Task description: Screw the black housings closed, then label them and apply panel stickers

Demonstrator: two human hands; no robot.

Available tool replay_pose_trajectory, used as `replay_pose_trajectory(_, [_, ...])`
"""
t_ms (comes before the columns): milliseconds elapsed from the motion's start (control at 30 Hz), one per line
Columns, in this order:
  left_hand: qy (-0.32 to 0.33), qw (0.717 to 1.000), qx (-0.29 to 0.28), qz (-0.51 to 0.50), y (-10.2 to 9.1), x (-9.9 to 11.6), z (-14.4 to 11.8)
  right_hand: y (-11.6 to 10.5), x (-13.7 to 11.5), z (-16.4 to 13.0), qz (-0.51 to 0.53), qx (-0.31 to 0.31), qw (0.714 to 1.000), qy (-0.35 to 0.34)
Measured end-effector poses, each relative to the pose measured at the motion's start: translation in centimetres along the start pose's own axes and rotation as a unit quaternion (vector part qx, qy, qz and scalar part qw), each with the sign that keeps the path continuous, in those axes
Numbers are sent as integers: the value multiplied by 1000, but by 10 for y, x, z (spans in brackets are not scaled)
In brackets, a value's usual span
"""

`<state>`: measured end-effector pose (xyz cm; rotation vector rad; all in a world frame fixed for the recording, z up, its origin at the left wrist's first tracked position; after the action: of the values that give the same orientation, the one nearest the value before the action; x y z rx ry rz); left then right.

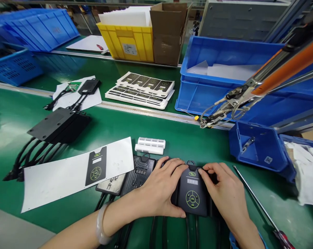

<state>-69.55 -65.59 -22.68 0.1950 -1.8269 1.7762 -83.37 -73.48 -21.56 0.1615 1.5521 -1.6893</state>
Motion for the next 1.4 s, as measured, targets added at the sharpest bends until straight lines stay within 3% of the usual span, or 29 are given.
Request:
replay_pose_trajectory(100, [31,999,-8,2,-14,3,-6,-6,2,-2,-52,31,998,-13])
replay_pose_trajectory(167, [17,1000,8,16,-38,-9,-14,-8,3,-3,-56,42,997,-22])
replay_pose_trajectory(267, [-111,987,54,106,-87,-57,-40,-12,-1,-6,-15,58,997,-40])
replay_pose_trajectory(333, [-225,959,23,169,-108,-98,-66,-17,-5,-7,15,73,995,-58])
replay_pose_trajectory(433, [-358,918,-41,168,-115,-149,-108,-22,-12,-10,39,69,992,-97])
replay_pose_trajectory(533, [-367,918,-16,146,-119,-164,-125,-22,-24,-14,60,43,988,-133])
replay_pose_trajectory(633, [-354,921,53,150,-139,-152,-130,-27,-53,-22,92,21,979,-182])
replay_pose_trajectory(700, [-352,914,123,158,-161,-130,-133,-32,-85,-28,121,-6,964,-235])
replay_pose_trajectory(767, [-326,904,244,130,-190,-94,-136,-40,-122,-35,157,-23,946,-284])
replay_pose_trajectory(833, [-250,878,406,40,-217,-49,-141,-51,-158,-39,199,-10,926,-320])
replay_pose_trajectory(867, [-208,865,457,-9,-226,-28,-141,-57,-176,-41,218,5,915,-339])
replay_pose_trajectory(933, [-141,863,470,-118,-229,4,-130,-67,-206,-46,241,50,888,-389])
replay_pose_trajectory(1033, [-93,883,350,-300,-209,30,-99,-75,-233,-50,216,126,858,-449])
replay_pose_trajectory(1133, [-95,861,239,-438,-178,37,-74,-78,-237,-47,167,158,853,-468])
replay_pose_trajectory(1233, [-131,830,169,-516,-149,29,-56,-88,-224,-50,159,153,845,-488])
replay_pose_trajectory(1300, [-165,831,225,-481,-154,9,-50,-99,-206,-63,144,152,837,-506])
replay_pose_trajectory(1367, [-190,822,384,-376,-190,-19,-56,-111,-178,-79,126,168,847,-489])
replay_pose_trajectory(1400, [-190,803,457,-332,-212,-31,-59,-117,-160,-86,124,184,860,-459])
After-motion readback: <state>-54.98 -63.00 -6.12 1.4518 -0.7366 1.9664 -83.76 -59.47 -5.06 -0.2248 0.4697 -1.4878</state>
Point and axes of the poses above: each hand's wrist, its own z-axis towards the middle knuckle, its own y-axis out of the palm, x = y × z, the point moved 8 cm from there along z, towards the middle knuckle, and after that the axes turned 10 degrees about z, right-handed, at the moved point
